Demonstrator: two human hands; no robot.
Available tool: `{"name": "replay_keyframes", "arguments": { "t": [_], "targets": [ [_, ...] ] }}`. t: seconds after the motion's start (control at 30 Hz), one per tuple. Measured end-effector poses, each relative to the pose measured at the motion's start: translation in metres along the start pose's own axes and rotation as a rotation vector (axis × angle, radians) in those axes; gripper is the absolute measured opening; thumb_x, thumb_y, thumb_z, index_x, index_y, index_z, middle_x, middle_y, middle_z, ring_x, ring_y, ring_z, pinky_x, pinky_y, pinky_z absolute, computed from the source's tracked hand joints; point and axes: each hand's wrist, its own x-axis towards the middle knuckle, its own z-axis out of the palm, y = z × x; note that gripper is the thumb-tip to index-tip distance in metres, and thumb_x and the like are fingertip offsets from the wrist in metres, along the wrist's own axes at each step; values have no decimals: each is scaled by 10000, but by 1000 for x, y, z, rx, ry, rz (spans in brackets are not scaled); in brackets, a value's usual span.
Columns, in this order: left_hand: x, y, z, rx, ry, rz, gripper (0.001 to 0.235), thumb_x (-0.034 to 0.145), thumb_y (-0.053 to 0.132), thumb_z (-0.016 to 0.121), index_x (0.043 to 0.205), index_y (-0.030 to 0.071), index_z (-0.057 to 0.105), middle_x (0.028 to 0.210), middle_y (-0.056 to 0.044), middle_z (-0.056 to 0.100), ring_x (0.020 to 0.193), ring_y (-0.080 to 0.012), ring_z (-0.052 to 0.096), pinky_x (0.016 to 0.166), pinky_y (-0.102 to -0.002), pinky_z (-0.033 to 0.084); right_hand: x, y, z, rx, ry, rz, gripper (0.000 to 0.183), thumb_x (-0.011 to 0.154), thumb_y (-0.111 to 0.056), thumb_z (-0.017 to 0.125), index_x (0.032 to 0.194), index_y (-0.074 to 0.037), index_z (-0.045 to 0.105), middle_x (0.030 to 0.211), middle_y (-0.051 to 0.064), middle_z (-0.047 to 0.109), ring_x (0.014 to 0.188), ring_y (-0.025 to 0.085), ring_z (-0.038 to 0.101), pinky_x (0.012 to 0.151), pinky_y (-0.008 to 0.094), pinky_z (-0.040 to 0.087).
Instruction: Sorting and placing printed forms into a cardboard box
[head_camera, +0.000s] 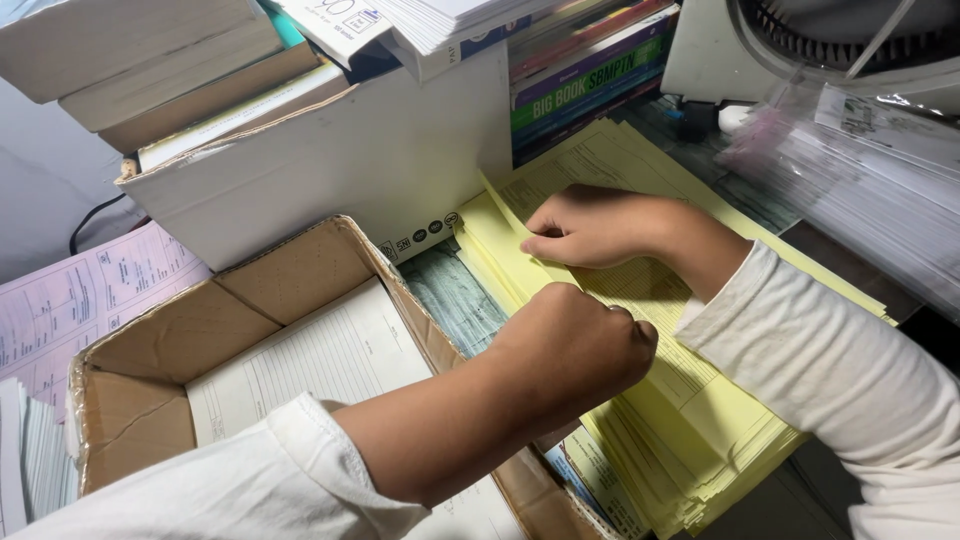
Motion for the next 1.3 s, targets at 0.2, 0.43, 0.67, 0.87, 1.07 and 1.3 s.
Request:
{"name": "replay_keyframes", "arguments": {
  "t": [0.2, 0.43, 0.67, 0.87, 1.07, 1.3],
  "targets": [
    [-5, 0, -6, -18, -30, -15, 119, 697, 16, 581, 738, 127, 588, 594, -24, 630, 558, -203, 646, 441, -356, 493, 1, -2, 3, -22, -6, -3, 361, 841, -266, 440, 541, -73, 497, 474, 46, 474, 503, 194, 459, 495, 319, 367],
    [-6, 2, -5, 12, -19, -12, 144, 674, 14, 589, 755, 132, 604, 602, -18, 615, 549, -189, 641, 425, -343, 485, -10, -15, -2, -8, -13, 35, 344, 842, -270, 444, 573, -70, 522, 503, 55, 505, 541, 197, 498, 524, 320, 394],
    [-3, 0, 3, -10, -14, -18, 143, 696, 27, 559, 780, 134, 604, 646, -23, 629, 578, -195, 651, 444, -345, 488, -24, -29, -12, 28, -41, 109, 313, 837, -374, 474, 734, -97, 575, 566, 56, 592, 558, 200, 576, 568, 313, 438],
    [-23, -2, -7, -38, 119, -47, 115, 660, 5, 570, 730, 96, 561, 621, -70, 610, 528, -256, 627, 420, -363, 472, -57, -50, -28, 23, 4, 208, 323, 864, -396, 456, 1004, -134, 584, 729, 90, 702, 659, 218, 676, 646, 345, 498],
    [-106, 12, -47, 115, 329, -257, 176, 650, 26, 585, 603, 153, 474, 510, -23, 523, 429, -236, 519, 302, -337, 294, -72, -67, -18, -56, 129, -26, 307, 801, -392, 498, 957, -178, 652, 785, -34, 741, 568, 106, 648, 592, 250, 459],
    [-230, 20, -71, 128, 365, -555, 144, 745, 38, 562, 814, 164, 574, 830, 55, 648, 421, -199, 507, 292, -363, 328, -129, -124, 36, -180, 306, -798, 995, 585, -820, 273, 1255, -120, 497, 1308, 84, 540, 1156, 236, 570, 920, 430, 428]
  ]
}}
